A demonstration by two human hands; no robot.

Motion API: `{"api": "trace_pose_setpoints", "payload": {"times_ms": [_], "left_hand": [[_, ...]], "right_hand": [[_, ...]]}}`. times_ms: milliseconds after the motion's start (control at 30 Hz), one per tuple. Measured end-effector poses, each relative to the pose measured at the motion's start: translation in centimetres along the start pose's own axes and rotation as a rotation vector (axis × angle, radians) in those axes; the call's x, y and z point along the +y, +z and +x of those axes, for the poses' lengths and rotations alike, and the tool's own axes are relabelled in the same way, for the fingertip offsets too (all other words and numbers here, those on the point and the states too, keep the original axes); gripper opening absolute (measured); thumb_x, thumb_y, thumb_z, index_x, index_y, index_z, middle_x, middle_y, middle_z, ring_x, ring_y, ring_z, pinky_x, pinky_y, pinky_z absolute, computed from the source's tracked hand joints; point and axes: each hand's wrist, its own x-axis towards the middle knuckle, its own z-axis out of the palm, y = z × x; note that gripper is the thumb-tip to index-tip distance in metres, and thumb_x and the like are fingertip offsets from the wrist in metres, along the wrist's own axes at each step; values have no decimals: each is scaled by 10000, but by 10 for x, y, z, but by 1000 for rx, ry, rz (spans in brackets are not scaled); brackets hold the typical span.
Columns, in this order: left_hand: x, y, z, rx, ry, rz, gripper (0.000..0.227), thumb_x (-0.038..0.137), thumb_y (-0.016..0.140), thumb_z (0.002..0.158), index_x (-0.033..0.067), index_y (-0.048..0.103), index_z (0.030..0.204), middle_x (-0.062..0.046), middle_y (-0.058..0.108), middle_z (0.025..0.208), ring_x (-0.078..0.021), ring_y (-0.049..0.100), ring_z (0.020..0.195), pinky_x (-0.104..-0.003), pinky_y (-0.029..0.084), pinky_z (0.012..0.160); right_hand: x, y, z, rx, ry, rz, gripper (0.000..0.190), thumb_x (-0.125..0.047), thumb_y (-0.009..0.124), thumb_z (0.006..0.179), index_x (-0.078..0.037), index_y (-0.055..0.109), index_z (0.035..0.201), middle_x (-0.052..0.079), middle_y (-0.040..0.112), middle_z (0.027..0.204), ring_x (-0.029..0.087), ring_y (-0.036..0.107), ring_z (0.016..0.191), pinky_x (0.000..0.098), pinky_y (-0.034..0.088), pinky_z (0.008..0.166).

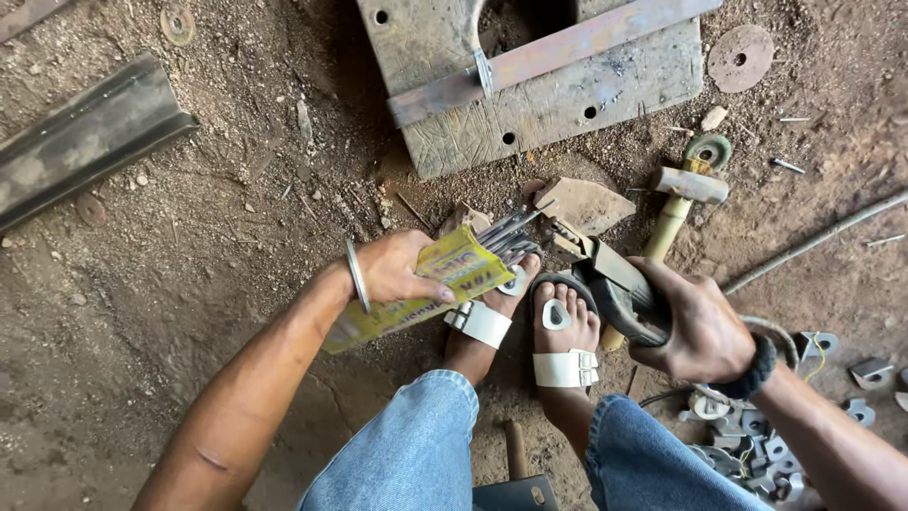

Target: The person welds small metal brackets onto a square metal plate using a handheld welding torch. They repeatedly pick up brackets, position them on the plate, weld them in place, and occasionally use a hammer to adjust the pieces.

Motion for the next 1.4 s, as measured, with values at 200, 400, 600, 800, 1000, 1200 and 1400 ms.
{"api": "trace_pose_setpoints", "payload": {"times_ms": [200,400,600,800,1000,1200,1400], "left_hand": [[11,-4,-9,-9,-32,159,562,436,878,667,21,764,1027,-173,788,932,-269,783,806,-374,601,816],[5,-3,-11,-47,-58,189,535,390,875,668,5,753,1019,-180,791,927,-268,782,823,-376,602,812],[0,-8,-14,-99,-48,166,538,361,885,647,43,755,1061,-149,793,982,-254,785,862,-365,600,822],[13,-15,-25,-29,-103,340,443,351,836,750,72,767,1087,-198,766,981,-311,766,879,-399,582,842],[27,-20,-37,-5,-122,434,389,311,795,805,96,765,1127,-224,753,962,-332,758,867,-415,589,847],[16,-16,-30,21,-225,452,426,292,805,813,140,731,1205,-209,751,1025,-295,782,870,-382,601,889],[-57,-4,-24,83,-345,400,445,288,842,795,121,733,1192,-177,743,1123,-294,749,992,-388,572,948]], "right_hand": [[-4,-3,5,-53,36,-7,885,-148,730,560,19,504,1399,18,509,429,151,458,315,320,436,323],[-7,0,5,-104,29,-9,856,-158,723,560,-3,498,1372,26,500,420,171,458,322,348,429,349],[-9,-5,2,-99,-36,65,800,-182,753,554,35,468,1269,31,570,525,171,545,396,330,478,409],[-8,-13,-5,-76,89,-1,761,-178,778,541,-23,538,1247,81,561,484,212,543,379,365,453,415],[-7,-11,-4,-104,67,44,724,-152,752,551,-30,554,1237,62,622,524,186,587,365,339,479,381],[12,-6,-16,-190,167,99,694,-235,833,597,-47,515,1185,85,601,606,198,589,481,358,490,461],[42,-24,-65,18,281,372,680,-276,837,675,-50,486,1212,75,611,852,186,566,724,337,493,621]]}}
